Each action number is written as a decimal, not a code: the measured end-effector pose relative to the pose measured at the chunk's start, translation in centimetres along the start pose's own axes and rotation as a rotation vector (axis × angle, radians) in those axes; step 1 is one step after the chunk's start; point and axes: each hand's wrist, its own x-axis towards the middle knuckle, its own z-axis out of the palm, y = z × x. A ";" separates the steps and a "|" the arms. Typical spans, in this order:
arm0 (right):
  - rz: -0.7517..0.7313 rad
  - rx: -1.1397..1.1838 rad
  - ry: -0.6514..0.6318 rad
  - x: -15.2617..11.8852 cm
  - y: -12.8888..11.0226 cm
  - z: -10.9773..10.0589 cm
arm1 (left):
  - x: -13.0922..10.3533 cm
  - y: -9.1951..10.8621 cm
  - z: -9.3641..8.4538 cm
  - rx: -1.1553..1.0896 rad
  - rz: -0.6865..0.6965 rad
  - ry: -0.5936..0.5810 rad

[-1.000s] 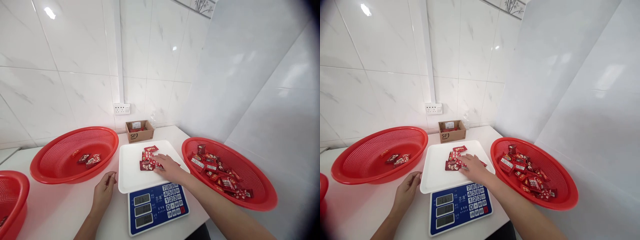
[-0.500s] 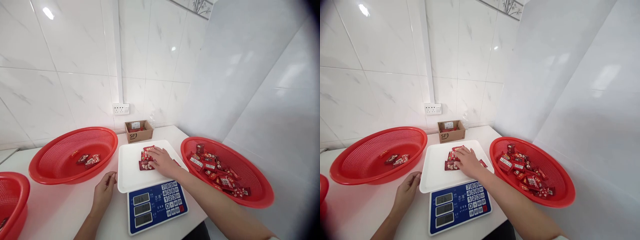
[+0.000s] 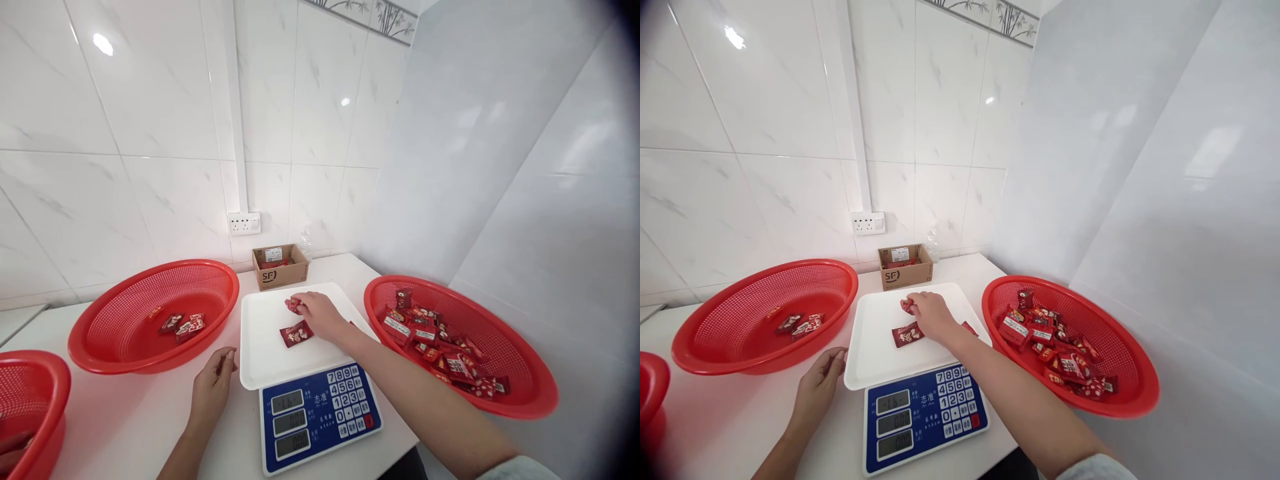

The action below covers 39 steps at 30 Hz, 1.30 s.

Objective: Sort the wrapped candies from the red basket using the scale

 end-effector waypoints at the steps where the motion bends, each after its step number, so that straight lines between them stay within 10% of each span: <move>1: 0.024 0.024 0.018 -0.1 0.0 -0.4 | 0.0 0.0 0.0 -0.001 -0.002 -0.002; 18: 0.280 0.112 -0.130 -9.3 4.0 -4.4 | 0.2 -0.3 0.2 0.008 -0.001 -0.011; 26: 0.165 0.101 -0.002 -8.1 2.6 -3.4 | 0.1 -0.3 0.1 0.033 0.005 -0.014; 39: 0.174 -0.012 -0.145 -6.7 1.3 -4.5 | -0.1 0.5 0.0 -0.018 -0.009 -0.010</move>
